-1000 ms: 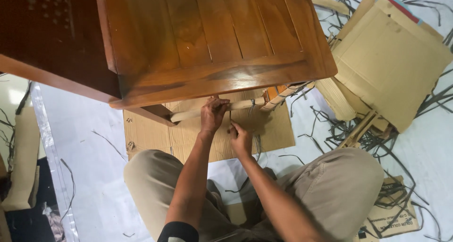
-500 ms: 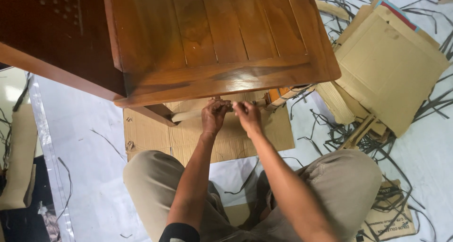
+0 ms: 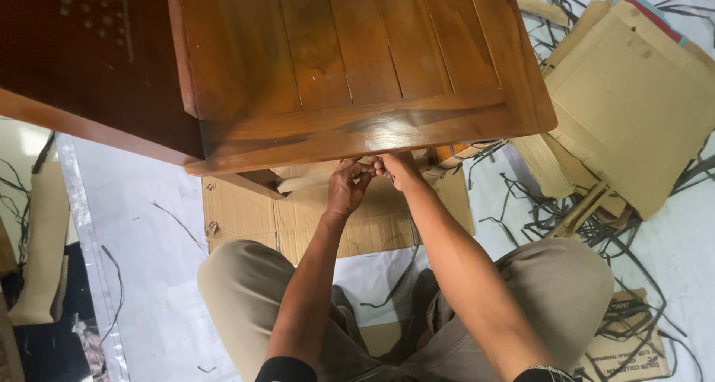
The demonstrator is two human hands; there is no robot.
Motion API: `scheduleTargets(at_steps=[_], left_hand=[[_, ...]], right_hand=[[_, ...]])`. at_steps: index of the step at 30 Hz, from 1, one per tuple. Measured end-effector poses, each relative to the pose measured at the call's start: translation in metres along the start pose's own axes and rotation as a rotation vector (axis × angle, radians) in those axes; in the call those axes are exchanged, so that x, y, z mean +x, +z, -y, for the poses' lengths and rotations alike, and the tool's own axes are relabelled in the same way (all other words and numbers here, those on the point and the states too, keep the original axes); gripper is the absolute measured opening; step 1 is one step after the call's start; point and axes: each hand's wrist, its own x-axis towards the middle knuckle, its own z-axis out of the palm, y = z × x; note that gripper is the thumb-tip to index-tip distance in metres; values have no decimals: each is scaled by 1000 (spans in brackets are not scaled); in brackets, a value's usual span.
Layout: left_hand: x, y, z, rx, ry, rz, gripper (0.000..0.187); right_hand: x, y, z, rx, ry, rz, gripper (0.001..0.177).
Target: Wrapping the legs of a wooden chair with cardboard strips and securing them with plastic ties.
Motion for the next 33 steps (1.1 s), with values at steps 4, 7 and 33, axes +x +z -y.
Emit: scheduleTargets(at_steps=[4, 7, 33], left_hand=[[5, -5, -14, -6, 67, 51, 12], [5, -6, -20, 93, 72, 111, 13], [8, -1, -19, 113, 87, 26, 8]], right_hand=[[0, 0, 4, -59, 50, -21, 23], [3, -6, 0, -63, 103, 13, 34], [-83, 9, -27, -587, -499, -127, 51]])
